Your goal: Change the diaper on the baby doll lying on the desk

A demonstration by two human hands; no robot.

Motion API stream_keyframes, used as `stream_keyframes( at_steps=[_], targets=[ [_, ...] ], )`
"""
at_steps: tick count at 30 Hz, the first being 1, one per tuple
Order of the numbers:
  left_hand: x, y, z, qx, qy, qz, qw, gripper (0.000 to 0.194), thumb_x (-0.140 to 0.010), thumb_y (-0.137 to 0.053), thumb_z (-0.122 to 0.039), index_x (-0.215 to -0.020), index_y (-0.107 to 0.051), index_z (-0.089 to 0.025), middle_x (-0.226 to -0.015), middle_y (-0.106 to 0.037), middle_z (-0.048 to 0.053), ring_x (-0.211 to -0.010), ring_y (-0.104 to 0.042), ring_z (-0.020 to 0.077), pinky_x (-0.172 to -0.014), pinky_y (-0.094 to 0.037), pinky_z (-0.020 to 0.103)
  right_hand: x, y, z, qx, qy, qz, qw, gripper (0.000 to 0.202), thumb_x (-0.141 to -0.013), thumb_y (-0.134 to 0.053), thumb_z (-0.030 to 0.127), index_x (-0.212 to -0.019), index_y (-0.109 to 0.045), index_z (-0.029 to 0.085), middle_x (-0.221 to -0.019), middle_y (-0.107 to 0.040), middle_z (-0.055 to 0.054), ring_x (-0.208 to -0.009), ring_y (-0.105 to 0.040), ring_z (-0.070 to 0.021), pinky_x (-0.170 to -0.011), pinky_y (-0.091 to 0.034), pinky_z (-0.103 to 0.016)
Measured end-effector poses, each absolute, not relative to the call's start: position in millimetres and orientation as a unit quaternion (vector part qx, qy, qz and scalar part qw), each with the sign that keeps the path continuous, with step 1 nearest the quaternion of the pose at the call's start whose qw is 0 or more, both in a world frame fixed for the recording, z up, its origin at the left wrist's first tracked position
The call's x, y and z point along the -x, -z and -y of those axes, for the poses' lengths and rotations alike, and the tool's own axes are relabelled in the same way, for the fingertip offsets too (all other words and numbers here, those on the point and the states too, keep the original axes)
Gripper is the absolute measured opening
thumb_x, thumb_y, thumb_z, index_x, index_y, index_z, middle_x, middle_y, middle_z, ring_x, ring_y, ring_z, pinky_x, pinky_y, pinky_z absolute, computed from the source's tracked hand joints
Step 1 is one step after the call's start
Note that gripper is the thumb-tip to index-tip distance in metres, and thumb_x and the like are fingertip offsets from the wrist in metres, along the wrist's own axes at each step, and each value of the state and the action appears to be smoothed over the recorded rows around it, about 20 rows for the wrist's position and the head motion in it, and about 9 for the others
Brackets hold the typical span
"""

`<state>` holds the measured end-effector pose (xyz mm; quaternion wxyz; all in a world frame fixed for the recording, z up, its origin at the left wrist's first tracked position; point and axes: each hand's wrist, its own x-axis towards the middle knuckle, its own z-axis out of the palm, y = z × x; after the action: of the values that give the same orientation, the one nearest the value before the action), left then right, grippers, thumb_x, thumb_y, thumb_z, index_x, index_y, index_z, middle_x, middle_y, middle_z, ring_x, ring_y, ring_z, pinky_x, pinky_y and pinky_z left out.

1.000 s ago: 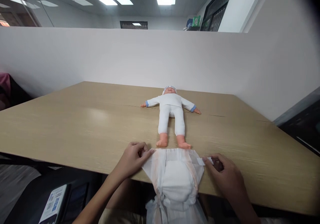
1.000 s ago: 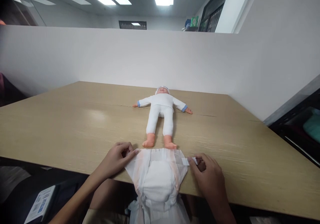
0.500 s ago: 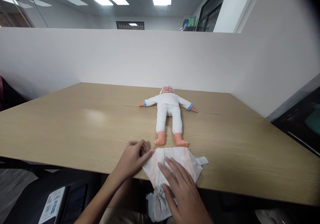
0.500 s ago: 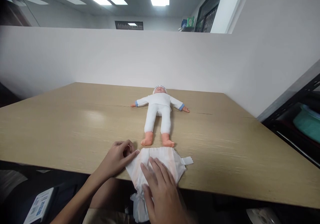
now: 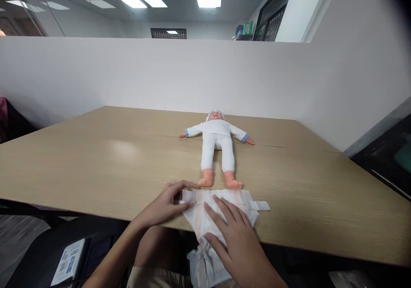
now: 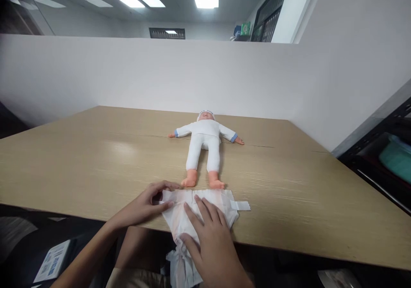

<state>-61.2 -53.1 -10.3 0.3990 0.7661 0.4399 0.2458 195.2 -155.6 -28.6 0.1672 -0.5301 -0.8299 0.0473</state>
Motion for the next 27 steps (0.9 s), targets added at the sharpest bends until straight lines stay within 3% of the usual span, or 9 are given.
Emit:
stream_keyframes(
  at_steps=[4, 7, 9, 19, 23, 25, 27],
  targets=[
    [59, 6, 52, -0.776, -0.232, -0.428, 0.402, 0.034, -0.093, -0.068, -0.051, -0.115, -0.073, -0.025, -0.104, -0.069, 0.004, -0.096, -0.058, 0.0230, -0.086, -0.046, 0.033, -196, 36, 155, 0.537, -0.027, 0.824, 0.181, 0.060, -0.106, -0.050, 0.050, -0.162, -0.033, 0.040, -0.169, -0.031, 0.005, -0.151, -0.037, -0.0280, -0.119, -0.043, -0.051],
    [55, 6, 50, -0.762, -0.264, -0.441, 0.394, 0.032, -0.098, -0.061, -0.051, -0.093, -0.069, -0.021, -0.085, -0.064, 0.000, -0.080, -0.056, 0.0188, -0.073, -0.043, 0.029, -194, 41, 157, 0.539, -0.005, 0.820, 0.191, 0.061, -0.106, -0.048, 0.049, -0.163, -0.031, 0.039, -0.170, -0.028, 0.006, -0.151, -0.035, -0.0285, -0.118, -0.043, -0.051],
    [53, 7, 48, -0.755, -0.287, -0.461, 0.368, 0.031, -0.099, -0.060, -0.049, -0.090, -0.067, -0.020, -0.080, -0.062, -0.001, -0.074, -0.055, 0.0171, -0.069, -0.041, 0.028, -193, 42, 158, 0.539, 0.002, 0.820, 0.193, 0.061, -0.106, -0.048, 0.049, -0.163, -0.030, 0.039, -0.171, -0.026, 0.006, -0.152, -0.034, -0.0286, -0.119, -0.042, -0.051],
    [60, 13, 39, -0.759, -0.302, -0.474, 0.328, 0.024, -0.100, -0.059, -0.042, -0.109, -0.066, -0.021, -0.079, -0.064, -0.002, -0.071, -0.058, 0.0163, -0.067, -0.044, 0.028, -194, 42, 158, 0.529, 0.020, 0.824, 0.200, 0.062, -0.105, -0.050, 0.050, -0.164, -0.031, 0.037, -0.171, -0.027, 0.005, -0.151, -0.036, -0.0298, -0.117, -0.042, -0.050],
    [62, 6, 29, -0.772, -0.293, -0.498, 0.265, 0.023, -0.103, -0.053, -0.041, -0.102, -0.064, -0.021, -0.078, -0.065, -0.001, -0.070, -0.060, 0.0177, -0.069, -0.047, 0.031, -193, 43, 158, 0.530, 0.032, 0.823, 0.202, 0.063, -0.105, -0.051, 0.049, -0.164, -0.031, 0.036, -0.171, -0.028, 0.004, -0.151, -0.036, -0.0295, -0.117, -0.042, -0.051],
    [57, -1, 22, -0.797, -0.293, -0.478, 0.224, 0.019, -0.104, -0.051, -0.035, -0.108, -0.062, -0.021, -0.091, -0.068, 0.002, -0.078, -0.063, 0.0194, -0.074, -0.051, 0.033, -193, 43, 158, 0.530, 0.038, 0.822, 0.206, 0.063, -0.105, -0.051, 0.048, -0.164, -0.031, 0.036, -0.170, -0.029, 0.004, -0.150, -0.037, -0.0294, -0.117, -0.042, -0.051],
    [47, -8, 11, -0.848, -0.283, -0.416, 0.164, 0.025, -0.101, -0.053, -0.025, -0.125, -0.058, -0.022, -0.118, -0.067, 0.008, -0.103, -0.065, 0.0238, -0.091, -0.053, 0.039, -193, 44, 158, 0.528, 0.042, 0.821, 0.211, 0.063, -0.105, -0.052, 0.047, -0.163, -0.031, 0.036, -0.170, -0.030, 0.004, -0.150, -0.038, -0.0296, -0.116, -0.043, -0.051]
  ],
)
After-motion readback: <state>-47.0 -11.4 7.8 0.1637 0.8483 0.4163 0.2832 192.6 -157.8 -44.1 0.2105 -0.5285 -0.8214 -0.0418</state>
